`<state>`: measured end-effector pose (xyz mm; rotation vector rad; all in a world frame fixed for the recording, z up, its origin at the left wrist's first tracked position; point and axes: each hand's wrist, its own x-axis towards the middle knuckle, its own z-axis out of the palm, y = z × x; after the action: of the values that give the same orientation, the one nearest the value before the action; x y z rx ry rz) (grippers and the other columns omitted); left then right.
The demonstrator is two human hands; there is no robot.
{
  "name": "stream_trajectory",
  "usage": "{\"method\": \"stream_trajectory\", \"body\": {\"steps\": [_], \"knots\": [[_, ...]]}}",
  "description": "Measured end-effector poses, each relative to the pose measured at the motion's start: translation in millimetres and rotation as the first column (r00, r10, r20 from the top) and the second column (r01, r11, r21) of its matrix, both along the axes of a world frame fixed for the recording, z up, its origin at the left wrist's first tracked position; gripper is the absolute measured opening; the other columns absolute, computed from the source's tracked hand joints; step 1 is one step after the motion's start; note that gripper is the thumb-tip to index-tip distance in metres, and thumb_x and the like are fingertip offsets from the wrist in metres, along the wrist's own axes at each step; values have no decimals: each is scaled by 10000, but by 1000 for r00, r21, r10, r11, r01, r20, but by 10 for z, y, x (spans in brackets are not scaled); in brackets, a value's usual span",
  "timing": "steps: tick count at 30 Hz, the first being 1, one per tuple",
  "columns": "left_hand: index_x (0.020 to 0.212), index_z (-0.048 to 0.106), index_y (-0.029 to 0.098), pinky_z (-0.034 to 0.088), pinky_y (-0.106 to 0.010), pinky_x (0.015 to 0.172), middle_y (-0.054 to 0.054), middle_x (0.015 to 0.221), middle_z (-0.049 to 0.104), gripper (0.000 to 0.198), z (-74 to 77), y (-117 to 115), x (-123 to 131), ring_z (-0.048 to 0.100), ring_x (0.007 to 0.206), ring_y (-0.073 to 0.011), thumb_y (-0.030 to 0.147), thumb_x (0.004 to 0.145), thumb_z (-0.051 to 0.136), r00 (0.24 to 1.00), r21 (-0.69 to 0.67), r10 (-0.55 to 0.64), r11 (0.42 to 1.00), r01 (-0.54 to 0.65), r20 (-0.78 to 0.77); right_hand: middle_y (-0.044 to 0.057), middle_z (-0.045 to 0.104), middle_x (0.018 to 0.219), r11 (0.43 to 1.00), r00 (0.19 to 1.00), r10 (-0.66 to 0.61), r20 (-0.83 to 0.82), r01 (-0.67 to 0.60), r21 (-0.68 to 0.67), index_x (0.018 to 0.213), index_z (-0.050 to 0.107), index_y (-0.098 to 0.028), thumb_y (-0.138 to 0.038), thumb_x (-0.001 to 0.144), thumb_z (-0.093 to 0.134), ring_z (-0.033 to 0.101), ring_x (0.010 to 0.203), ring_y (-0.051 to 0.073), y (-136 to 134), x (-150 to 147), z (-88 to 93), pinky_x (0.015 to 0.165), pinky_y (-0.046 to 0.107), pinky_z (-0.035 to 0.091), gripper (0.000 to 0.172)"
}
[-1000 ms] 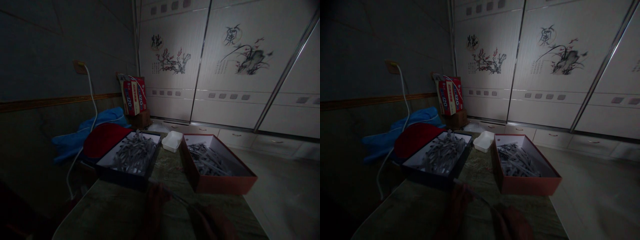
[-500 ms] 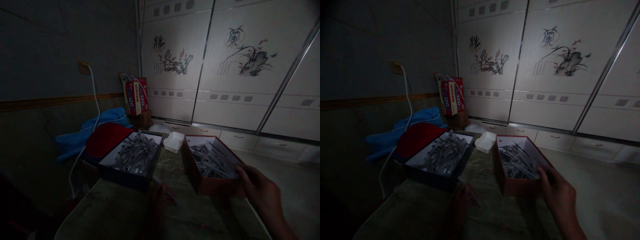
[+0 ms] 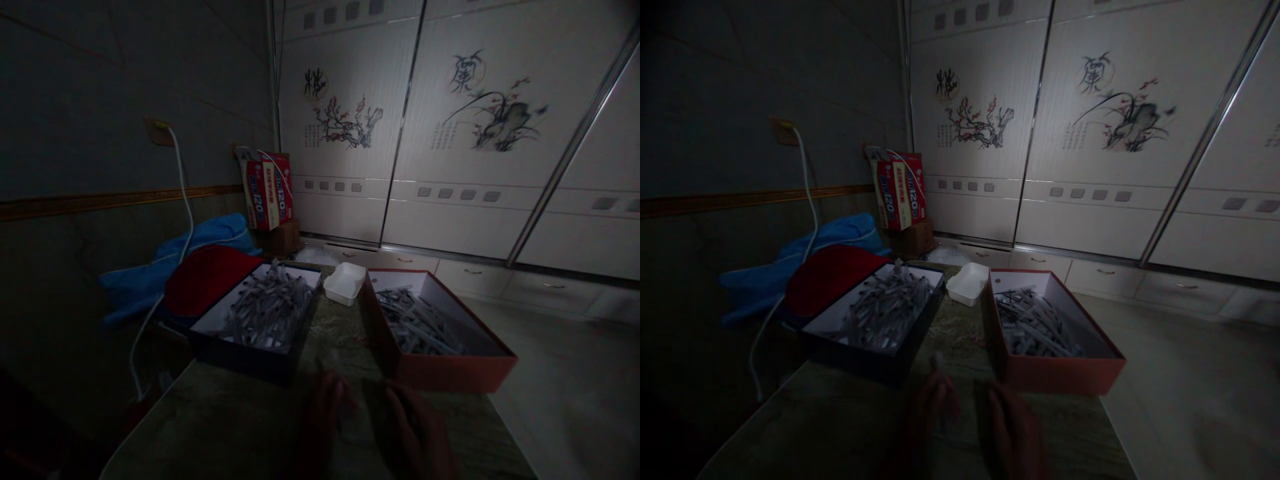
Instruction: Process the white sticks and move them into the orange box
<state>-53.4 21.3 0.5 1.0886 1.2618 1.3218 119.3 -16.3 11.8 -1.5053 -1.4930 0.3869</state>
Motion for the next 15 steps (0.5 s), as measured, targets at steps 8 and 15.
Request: {"method": "stream_trajectory", "body": {"steps": [8, 15], "knots": [[959, 676, 267, 424, -333, 711, -64, 851, 660, 330, 32, 110, -275, 563, 797, -231, 63, 738, 541, 494, 279, -35, 790, 546, -869, 41, 699, 1089, 980, 977, 200, 68, -201, 6, 1083, 654, -271, -392, 862, 490, 649, 991, 206, -62, -58, 31, 858, 279, 504, 301], [975, 619, 215, 490, -357, 769, -56, 1007, 632, 165, -13, 15, -274, 589, 837, -168, 294, 869, 519, 576, 343, -58, 753, 562, -815, -3, 749, 810, 919, 880, 381, 284, -329, -216, 880, 681, -285, -279, 852, 523, 696, 711, 166, -15, -231, -73, 630, 182, 495, 160]]}}
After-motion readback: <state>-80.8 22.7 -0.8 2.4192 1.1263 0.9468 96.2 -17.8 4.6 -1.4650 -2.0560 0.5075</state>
